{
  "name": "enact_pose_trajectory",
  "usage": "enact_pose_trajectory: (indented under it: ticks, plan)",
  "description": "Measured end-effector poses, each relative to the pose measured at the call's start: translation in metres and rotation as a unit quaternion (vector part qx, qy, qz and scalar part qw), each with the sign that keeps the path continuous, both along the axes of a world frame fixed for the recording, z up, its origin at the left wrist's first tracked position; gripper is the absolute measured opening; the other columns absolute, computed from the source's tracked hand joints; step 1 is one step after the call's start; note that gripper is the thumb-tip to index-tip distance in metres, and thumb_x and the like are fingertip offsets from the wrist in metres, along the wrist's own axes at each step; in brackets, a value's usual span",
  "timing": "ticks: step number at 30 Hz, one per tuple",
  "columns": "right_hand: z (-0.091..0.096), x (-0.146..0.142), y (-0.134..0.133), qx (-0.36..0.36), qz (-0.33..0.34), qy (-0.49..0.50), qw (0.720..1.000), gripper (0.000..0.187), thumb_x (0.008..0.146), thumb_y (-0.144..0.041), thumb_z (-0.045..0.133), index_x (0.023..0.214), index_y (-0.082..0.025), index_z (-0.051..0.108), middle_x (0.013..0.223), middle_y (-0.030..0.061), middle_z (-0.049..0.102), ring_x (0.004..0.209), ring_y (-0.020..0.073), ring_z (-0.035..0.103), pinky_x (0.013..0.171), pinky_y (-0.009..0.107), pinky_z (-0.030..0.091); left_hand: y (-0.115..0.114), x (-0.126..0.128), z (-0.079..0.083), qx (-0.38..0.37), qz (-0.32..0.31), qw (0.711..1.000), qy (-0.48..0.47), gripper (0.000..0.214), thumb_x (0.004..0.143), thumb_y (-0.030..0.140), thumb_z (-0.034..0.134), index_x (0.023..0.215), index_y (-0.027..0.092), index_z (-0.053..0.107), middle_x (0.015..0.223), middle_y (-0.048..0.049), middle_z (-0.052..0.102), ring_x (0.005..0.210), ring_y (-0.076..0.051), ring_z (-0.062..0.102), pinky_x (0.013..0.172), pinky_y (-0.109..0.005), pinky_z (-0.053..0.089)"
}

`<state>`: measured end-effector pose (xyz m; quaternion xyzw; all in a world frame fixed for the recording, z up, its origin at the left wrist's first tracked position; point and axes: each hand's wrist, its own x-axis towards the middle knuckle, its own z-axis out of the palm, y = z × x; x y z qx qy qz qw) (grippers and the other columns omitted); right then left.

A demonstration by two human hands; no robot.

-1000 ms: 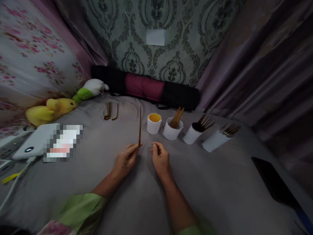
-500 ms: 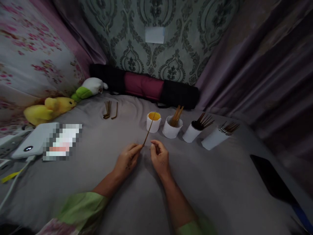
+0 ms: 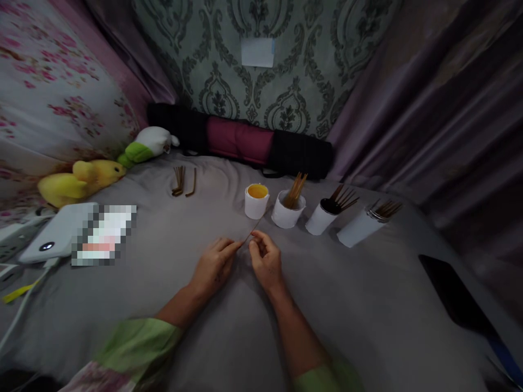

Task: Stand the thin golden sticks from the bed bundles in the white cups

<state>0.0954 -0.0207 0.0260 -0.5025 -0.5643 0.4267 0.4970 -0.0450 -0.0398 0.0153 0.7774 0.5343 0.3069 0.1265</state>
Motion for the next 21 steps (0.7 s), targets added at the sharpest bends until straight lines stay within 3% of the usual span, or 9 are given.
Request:
enact_pose_trajectory:
  ticks: [9,21]
  plan:
    - [-0.0013,-0.0001,0.0022,-0.023,0.012,0.045,0.999,0.026,0.076,-0.031,0.051,0.096,-0.014,0.055,0.063,-0.0011,0.053,0.047,0.0067,0.044,0.041,0.018,0.036,-0.0004,0.0013,0.0021,0.007,-0.006,0.999,0.047,0.032,0.084,0.017,0.035,0.108,0.018,0.056,0.088,-0.009,0.057,0.084,-0.019,0.047,0.074,-0.031,0.038]
    - [-0.0052,0.0018,0.0044,-0.029,0.021,0.065,0.997,0.027,0.077,-0.035,0.051,0.094,-0.016,0.057,0.064,-0.0014,0.053,0.046,0.0067,0.044,0.04,0.019,0.035,0.0019,0.0006,-0.0052,0.025,-0.002,0.999,-0.033,0.026,0.084,0.018,0.037,0.101,0.017,0.057,0.087,-0.0078,0.057,0.083,-0.017,0.05,0.075,-0.031,0.04]
